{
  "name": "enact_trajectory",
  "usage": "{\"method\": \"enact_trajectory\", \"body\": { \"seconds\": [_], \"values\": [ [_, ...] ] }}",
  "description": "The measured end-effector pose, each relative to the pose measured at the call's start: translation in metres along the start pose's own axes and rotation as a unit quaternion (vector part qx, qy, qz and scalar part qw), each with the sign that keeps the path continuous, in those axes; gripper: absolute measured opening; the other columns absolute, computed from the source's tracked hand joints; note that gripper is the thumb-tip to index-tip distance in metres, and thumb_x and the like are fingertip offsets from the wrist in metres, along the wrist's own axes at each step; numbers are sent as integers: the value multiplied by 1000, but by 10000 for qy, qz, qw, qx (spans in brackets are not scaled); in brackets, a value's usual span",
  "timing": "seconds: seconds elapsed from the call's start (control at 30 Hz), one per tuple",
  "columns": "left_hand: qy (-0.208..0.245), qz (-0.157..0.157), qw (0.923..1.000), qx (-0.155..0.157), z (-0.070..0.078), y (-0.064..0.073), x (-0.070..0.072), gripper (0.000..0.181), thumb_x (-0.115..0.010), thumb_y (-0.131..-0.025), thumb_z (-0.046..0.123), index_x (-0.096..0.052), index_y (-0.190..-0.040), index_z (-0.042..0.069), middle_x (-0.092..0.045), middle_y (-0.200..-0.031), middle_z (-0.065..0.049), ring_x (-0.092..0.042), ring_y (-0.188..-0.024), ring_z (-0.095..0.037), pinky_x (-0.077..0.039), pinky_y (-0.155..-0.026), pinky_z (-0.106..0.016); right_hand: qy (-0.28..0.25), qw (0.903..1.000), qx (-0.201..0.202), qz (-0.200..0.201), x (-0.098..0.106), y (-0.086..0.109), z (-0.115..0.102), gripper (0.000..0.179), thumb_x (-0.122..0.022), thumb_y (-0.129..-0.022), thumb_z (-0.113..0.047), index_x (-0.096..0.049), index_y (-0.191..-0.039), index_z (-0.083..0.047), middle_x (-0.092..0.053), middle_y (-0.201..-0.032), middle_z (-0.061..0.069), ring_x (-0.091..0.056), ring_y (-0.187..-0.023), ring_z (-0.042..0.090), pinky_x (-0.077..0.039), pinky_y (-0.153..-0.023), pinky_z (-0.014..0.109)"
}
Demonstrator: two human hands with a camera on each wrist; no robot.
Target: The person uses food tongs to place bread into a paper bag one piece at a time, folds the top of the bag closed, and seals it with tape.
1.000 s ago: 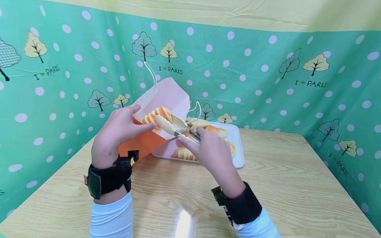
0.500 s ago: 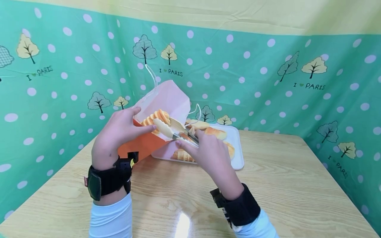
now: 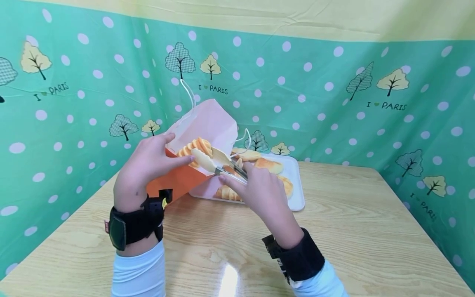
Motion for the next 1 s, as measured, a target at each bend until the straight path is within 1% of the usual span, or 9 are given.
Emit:
{"method": "enact_trajectory", "body": {
  "seconds": [0.1,0.2,0.3,0.5,0.63,0.7,0.8,0.93,1.0],
  "values": [
    [-22,-2,10000,-45,0,0,0,65,-71,-80,34,-47,-133,6,-38,-73,-7,-39,-52,-20,-33,-50,-29,16,10000,-28,-14,0,0,1,60,-44,-74,-78,-55,-91,-22,-50,-62,-1,-45,-51,16,-34,-43,31],
    [-57,-22,10000,-31,1,-1,0,65,-71,-79,35,-47,-132,5,-37,-73,-7,-40,-52,-20,-33,-50,-28,11,10000,-64,5,-1,-1,2,59,-44,-74,-78,-55,-88,-22,-49,-61,0,-45,-51,16,-34,-42,31],
    [-72,-39,10000,4,2,-1,0,66,-71,-80,35,-47,-132,3,-38,-75,-7,-41,-53,-20,-34,-50,-28,44,10000,-79,17,-1,-2,2,60,-44,-74,-79,-56,-89,-22,-49,-61,0,-45,-50,17,-33,-42,31],
    [-63,-85,9999,111,2,-2,1,66,-70,-80,35,-46,-132,2,-37,-76,-7,-39,-52,-20,-33,-49,-28,73,9999,-65,21,-2,-4,0,65,-43,-74,-79,-59,-99,-21,-50,-61,0,-46,-50,17,-33,-41,31],
    [-133,-65,9996,221,1,-1,2,71,-70,-80,37,-43,-135,1,-44,-81,-9,-46,-62,-22,-38,-55,-28,136,9999,-54,59,-2,-5,-1,66,-41,-74,-80,-58,-101,-21,-51,-61,0,-46,-51,17,-33,-41,31],
    [-132,-45,9995,285,1,0,2,75,-69,-81,39,-39,-138,1,-49,-85,-11,-47,-68,-24,-40,-57,-30,171,9998,-25,94,-2,-5,-1,64,-41,-74,-80,-57,-97,-22,-51,-62,0,-47,-51,17,-33,-41,31],
    [-70,2,9994,331,0,1,3,78,-68,-81,40,-36,-141,2,-56,-104,-14,-49,-78,-25,-46,-65,-32,223,9996,19,143,-2,-4,-2,63,-41,-74,-80,-55,-93,-22,-49,-60,0,-47,-52,17,-33,-41,31],
    [32,21,9993,380,1,1,4,80,-67,-81,40,-34,-142,2,-51,-126,-15,-50,-93,-26,-49,-79,-38,210,9996,19,175,1,-4,-2,63,-41,-75,-80,-55,-95,-22,-46,-57,1,-46,-51,17,-32,-41,31],
    [52,24,9991,409,0,0,4,80,-67,-81,41,-34,-142,2,-50,-128,-16,-50,-95,-26,-49,-81,-40,175,9997,12,176,1,-3,-2,62,-41,-75,-79,-56,-95,-23,-46,-56,1,-46,-51,18,-32,-42,31]
  ]
}}
Point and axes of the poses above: each hand's wrist, its own y-axis away from the middle knuckle, its own x-axis out of the back of the hand, z = x × y, the point moved 6 cm from there along -y, towards the middle knuckle
